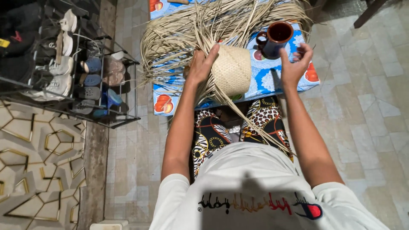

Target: Shaping a woven straw hat by pressing a wooden mold into it on a low table.

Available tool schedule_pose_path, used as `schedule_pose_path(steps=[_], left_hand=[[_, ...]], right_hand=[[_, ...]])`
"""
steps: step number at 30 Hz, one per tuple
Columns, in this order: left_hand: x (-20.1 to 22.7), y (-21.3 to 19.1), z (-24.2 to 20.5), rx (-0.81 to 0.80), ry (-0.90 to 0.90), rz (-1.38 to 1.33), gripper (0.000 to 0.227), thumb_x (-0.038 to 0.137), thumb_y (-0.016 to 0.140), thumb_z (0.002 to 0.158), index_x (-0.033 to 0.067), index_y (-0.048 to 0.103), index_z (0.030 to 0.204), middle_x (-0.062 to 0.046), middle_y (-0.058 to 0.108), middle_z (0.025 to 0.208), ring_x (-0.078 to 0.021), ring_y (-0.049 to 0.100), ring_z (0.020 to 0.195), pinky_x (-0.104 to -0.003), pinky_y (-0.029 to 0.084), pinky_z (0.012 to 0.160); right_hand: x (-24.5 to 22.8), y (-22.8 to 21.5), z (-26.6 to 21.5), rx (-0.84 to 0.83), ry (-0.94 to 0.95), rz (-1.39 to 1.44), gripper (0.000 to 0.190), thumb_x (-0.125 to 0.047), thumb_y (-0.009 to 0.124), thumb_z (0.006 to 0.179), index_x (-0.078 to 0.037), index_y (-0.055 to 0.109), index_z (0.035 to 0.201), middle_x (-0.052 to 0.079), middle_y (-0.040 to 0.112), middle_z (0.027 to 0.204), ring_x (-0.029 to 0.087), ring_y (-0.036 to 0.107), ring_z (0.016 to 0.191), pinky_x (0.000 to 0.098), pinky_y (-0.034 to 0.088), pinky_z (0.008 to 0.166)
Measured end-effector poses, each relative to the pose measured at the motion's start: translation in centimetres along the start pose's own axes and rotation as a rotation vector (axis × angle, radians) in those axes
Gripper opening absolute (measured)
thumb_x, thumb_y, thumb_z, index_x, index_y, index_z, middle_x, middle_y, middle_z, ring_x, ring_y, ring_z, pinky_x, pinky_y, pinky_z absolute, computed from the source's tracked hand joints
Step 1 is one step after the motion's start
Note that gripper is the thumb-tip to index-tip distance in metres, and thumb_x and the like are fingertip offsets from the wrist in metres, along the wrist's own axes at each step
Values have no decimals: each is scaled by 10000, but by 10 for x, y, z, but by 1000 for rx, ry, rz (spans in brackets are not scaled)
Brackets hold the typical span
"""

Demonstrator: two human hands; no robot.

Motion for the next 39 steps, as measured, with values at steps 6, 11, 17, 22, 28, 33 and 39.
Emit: schedule_pose_path(steps=[6, 11, 17, 22, 28, 33, 39], left_hand=[[-10, -16, -5, 542, 225, -117, 529, 468, 460, 1019, -6, 692, 1048, -267, 663, 1029, -403, 612, 1030, -443, 437, 906], [3, -8, -58, 668, 348, 88, 573, 396, 301, 1079, -49, 661, 1078, -233, 631, 1155, -356, 596, 1106, -471, 449, 958], [-30, -4, -48, 575, 74, -174, 501, 365, 213, 1065, 43, 595, 1028, -135, 612, 1017, -218, 583, 828, -337, 550, 701], [-30, -5, -36, 548, -24, -110, 331, 121, 397, 1044, -44, 681, 1087, -133, 651, 1027, -219, 625, 884, -360, 508, 794], [-35, 7, -17, 288, -224, 53, 274, 42, 382, 997, -59, 633, 953, -176, 626, 925, -294, 581, 855, -452, 489, 768], [-13, -5, -23, 463, 99, 391, 125, 57, 510, 790, -14, 611, 814, -239, 583, 867, -479, 575, 979, -567, 439, 893], [11, -10, -34, 417, 205, 532, 143, 15, 520, 777, 45, 643, 711, -145, 625, 728, -325, 595, 916, -461, 431, 869]], right_hand=[[31, 57, 26, -420, -45, 16, 1210, -309, 1045, 821, -140, 157, 1626, 225, 276, 1668, 372, 307, 1557, 474, 255, 1276], [15, 70, 38, -392, -126, 94, 966, -103, 996, 787, -141, 329, 1486, 206, 505, 1446, 348, 522, 1335, 419, 416, 1116], [16, 64, 36, -307, -183, 172, 812, -35, 973, 851, -97, 406, 1429, 206, 523, 1368, 362, 539, 1273, 432, 463, 1080], [-42, 39, 22, -225, -217, 227, 695, -157, 897, 907, -87, 428, 1415, 179, 492, 1367, 352, 527, 1259, 453, 485, 1054], [-121, 28, 11, -209, -314, 473, 701, -292, 784, 885, -26, 424, 1424, 142, 446, 1379, 315, 501, 1245, 445, 443, 1085], [-124, 50, -6, -386, -179, 862, 841, -222, 798, 850, -99, 309, 1523, 228, 517, 1361, 345, 580, 1215, 542, 435, 1172], [-148, 72, -36, -590, 20, 1016, 827, -391, 773, 853, -112, 342, 1501, 254, 560, 1347, 346, 605, 1240, 549, 459, 1169]])
Point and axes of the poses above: each hand's wrist, its own z-axis towards the middle knuckle, its own y-axis out of the palm, x = y × z, the point moved 8 cm from there along z, towards the middle knuckle
